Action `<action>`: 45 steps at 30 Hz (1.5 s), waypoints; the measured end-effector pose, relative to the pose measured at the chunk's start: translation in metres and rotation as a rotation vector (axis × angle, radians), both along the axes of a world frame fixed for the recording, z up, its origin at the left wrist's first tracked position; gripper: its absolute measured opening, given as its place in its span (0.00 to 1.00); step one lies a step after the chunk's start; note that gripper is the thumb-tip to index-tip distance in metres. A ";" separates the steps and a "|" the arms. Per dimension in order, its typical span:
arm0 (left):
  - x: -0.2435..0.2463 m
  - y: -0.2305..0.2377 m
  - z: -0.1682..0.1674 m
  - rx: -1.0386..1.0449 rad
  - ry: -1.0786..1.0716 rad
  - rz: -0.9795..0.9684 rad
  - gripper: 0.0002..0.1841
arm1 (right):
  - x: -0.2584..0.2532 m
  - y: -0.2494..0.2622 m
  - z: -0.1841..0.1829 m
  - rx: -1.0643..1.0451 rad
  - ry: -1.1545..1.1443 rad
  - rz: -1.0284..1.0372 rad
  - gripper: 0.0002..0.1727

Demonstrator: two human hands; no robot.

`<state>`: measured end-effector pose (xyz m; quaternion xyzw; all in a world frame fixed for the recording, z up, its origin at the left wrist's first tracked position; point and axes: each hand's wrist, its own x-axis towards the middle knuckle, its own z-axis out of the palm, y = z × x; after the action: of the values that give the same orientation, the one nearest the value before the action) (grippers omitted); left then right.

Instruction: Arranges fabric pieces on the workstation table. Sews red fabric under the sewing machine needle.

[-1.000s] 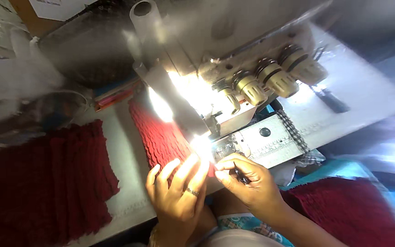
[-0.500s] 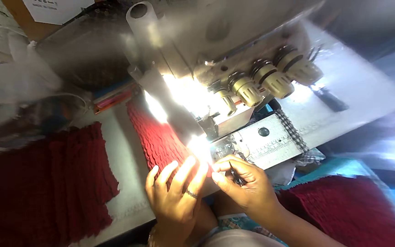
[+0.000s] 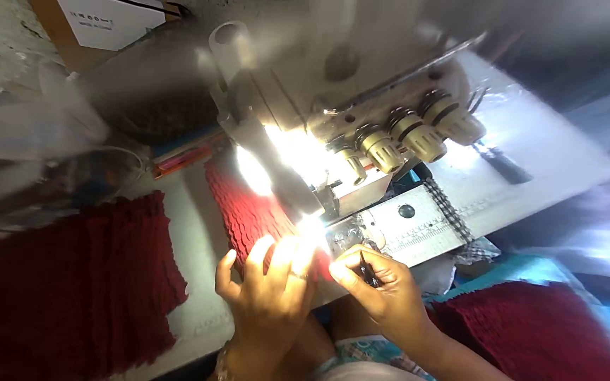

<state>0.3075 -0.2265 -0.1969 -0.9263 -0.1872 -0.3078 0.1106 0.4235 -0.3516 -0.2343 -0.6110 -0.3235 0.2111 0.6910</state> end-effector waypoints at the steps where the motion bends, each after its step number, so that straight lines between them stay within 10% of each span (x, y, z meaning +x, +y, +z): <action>1: -0.001 0.000 0.001 0.015 0.023 -0.003 0.13 | -0.002 0.000 0.000 0.002 0.004 -0.003 0.08; 26: -0.007 0.024 0.016 0.040 0.157 -0.092 0.17 | 0.008 0.034 0.004 -0.004 0.046 -0.040 0.10; 31: -0.004 0.036 0.015 -0.059 0.165 -0.121 0.20 | 0.016 0.050 0.013 0.010 0.369 0.002 0.16; 45: 0.013 0.068 0.013 -0.362 -0.032 -0.050 0.12 | 0.016 0.058 0.009 0.005 0.258 -0.095 0.15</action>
<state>0.3206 -0.1585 -0.1842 -0.9304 -0.2181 -0.2866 -0.0687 0.4394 -0.2937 -0.2251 -0.5917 -0.2034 0.2542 0.7375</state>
